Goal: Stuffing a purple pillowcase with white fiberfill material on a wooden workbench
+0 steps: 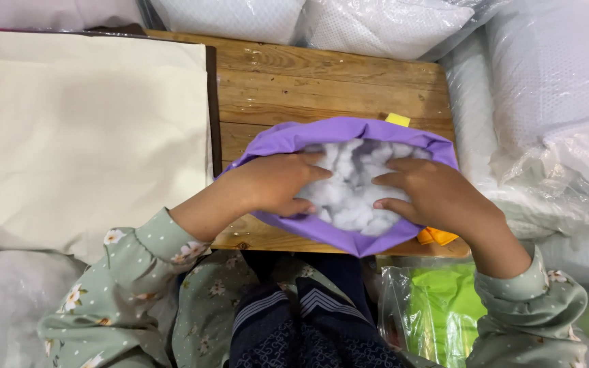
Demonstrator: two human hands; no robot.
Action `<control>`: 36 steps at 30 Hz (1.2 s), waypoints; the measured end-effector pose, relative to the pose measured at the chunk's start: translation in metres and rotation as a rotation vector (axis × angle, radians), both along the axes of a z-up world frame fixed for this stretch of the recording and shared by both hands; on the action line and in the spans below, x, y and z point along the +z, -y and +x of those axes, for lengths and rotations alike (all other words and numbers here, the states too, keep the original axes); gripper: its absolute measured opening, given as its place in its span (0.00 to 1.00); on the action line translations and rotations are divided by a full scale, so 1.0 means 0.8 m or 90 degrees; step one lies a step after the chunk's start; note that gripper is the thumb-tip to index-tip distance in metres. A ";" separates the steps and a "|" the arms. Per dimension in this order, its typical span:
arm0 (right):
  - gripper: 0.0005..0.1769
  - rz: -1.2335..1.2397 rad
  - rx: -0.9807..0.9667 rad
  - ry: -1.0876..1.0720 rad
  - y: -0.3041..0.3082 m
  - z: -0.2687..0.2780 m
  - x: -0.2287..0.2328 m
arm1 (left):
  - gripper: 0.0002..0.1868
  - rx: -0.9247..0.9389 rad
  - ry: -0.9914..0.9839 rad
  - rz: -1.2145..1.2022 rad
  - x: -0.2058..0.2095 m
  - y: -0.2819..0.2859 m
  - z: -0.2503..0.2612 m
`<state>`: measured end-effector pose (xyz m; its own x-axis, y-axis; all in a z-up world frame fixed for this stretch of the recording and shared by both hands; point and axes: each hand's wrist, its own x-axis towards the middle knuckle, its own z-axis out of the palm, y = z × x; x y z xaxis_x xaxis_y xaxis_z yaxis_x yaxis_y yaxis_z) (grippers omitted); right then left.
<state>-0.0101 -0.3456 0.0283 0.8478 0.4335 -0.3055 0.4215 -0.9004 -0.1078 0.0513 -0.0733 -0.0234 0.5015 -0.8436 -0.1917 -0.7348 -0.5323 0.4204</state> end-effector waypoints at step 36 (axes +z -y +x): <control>0.04 0.754 0.186 0.339 -0.073 -0.083 -0.045 | 0.16 0.608 0.537 -0.183 0.132 -0.240 -0.334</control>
<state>-0.0763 -0.2868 -0.0080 0.5766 0.3905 0.7177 0.8167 -0.2488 -0.5207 -0.2162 0.1186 0.0823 0.7981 -0.0474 0.6007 -0.2101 -0.9562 0.2037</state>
